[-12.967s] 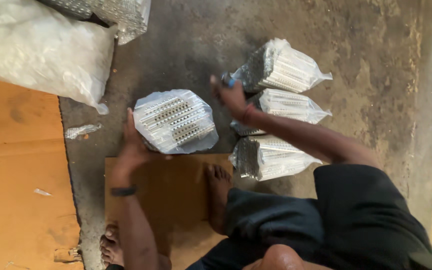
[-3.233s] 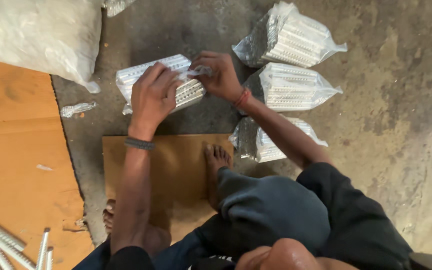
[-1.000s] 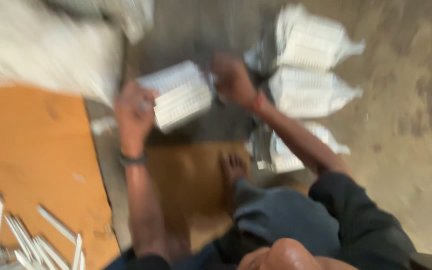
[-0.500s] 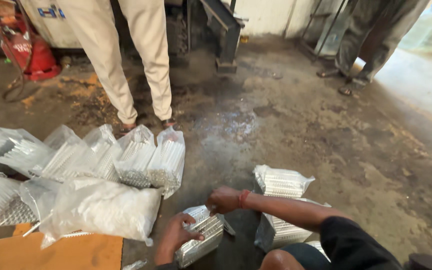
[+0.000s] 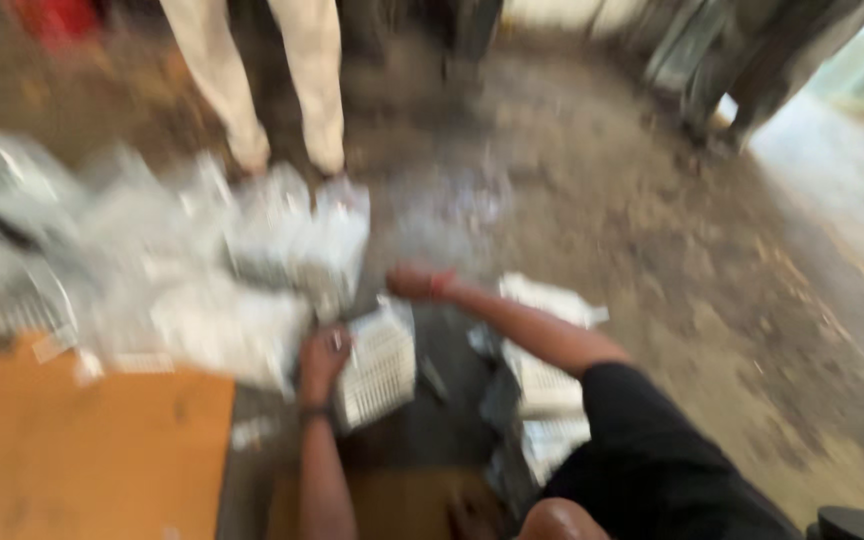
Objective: The person sits on the floor and packs metal rods into plastic bags. They open a bag, insert a bundle of rods, and seal it with a blue clip. This process is repeated for several bundles, with finished packages placed in a row on the floor.
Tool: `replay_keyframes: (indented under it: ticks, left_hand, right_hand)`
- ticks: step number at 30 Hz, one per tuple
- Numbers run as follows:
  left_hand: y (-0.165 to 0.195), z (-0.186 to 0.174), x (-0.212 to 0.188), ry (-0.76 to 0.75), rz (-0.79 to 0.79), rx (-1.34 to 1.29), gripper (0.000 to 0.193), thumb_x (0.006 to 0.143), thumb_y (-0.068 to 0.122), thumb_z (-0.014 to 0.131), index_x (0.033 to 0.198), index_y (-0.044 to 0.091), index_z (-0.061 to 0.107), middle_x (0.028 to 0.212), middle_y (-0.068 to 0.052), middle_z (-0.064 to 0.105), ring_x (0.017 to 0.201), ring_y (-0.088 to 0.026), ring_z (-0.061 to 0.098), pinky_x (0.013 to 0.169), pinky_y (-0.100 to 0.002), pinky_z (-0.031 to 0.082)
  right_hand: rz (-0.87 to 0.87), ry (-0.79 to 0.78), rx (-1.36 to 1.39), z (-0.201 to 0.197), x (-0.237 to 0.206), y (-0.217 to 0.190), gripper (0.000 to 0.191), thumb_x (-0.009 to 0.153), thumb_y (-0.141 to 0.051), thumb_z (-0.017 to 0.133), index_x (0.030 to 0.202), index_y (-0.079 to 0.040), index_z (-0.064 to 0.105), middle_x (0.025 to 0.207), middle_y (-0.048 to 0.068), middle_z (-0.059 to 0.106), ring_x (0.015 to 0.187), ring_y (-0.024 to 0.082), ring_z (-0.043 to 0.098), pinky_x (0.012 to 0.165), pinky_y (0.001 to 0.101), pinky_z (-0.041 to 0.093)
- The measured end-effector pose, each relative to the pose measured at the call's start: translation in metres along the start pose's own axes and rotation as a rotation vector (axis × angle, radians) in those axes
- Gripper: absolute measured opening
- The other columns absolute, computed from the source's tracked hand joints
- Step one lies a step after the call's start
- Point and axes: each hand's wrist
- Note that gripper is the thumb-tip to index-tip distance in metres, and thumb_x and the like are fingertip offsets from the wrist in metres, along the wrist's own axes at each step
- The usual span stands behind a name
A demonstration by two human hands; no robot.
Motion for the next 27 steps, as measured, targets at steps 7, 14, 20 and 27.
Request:
replay_keyframes:
  ticks: [7,14,20,27]
  left_hand:
    - [-0.001,0.002,-0.002,0.007,0.072,-0.076,0.009,0.067,0.013,0.060,0.066,0.005,0.058,0.064,-0.013,0.055,0.054,-0.027,0.053,0.048,-0.033,0.039]
    - [0.015,-0.006,0.001,-0.004,0.018,-0.026,0.016,0.067,0.019,0.062,0.064,0.005,0.057,0.062,-0.010,0.055,0.055,-0.027,0.051,0.051,-0.035,0.036]
    - [0.009,-0.001,-0.006,0.004,0.002,-0.111,0.014,0.069,0.013,0.062,0.066,0.003,0.054,0.066,-0.009,0.054,0.058,-0.023,0.051,0.054,-0.031,0.037]
    - [0.025,-0.006,-0.005,0.029,-0.020,-0.260,0.012,0.068,0.006,0.062,0.069,0.002,0.050,0.066,-0.007,0.053,0.060,-0.016,0.051,0.056,-0.025,0.038]
  right_hand:
    - [0.858,-0.295,1.810,-0.063,-0.014,0.010,0.048,0.084,-0.046,0.027,0.102,-0.001,0.031,0.097,0.017,0.037,0.089,0.026,0.037,0.073,0.0345,0.032]
    - [0.840,-0.714,2.220,-0.134,0.019,0.021,0.092,0.065,-0.066,0.026,0.117,0.010,0.019,0.117,0.031,0.030,0.115,0.037,0.033,0.094,0.0400,0.030]
    - [0.374,-0.149,0.890,-0.101,0.009,-0.003,0.043,0.060,-0.032,0.063,0.092,-0.004,0.057,0.101,0.010,0.053,0.096,0.023,0.046,0.083,0.0318,0.037]
    - [0.295,-0.007,0.825,-0.070,0.008,-0.037,0.025,0.060,-0.023,0.069,0.072,-0.007,0.055,0.080,0.004,0.047,0.085,0.022,0.045,0.073,0.0339,0.037]
Point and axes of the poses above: each hand's wrist, its own x-axis towards the middle knuckle, its own z-axis out of the palm, y = z × x
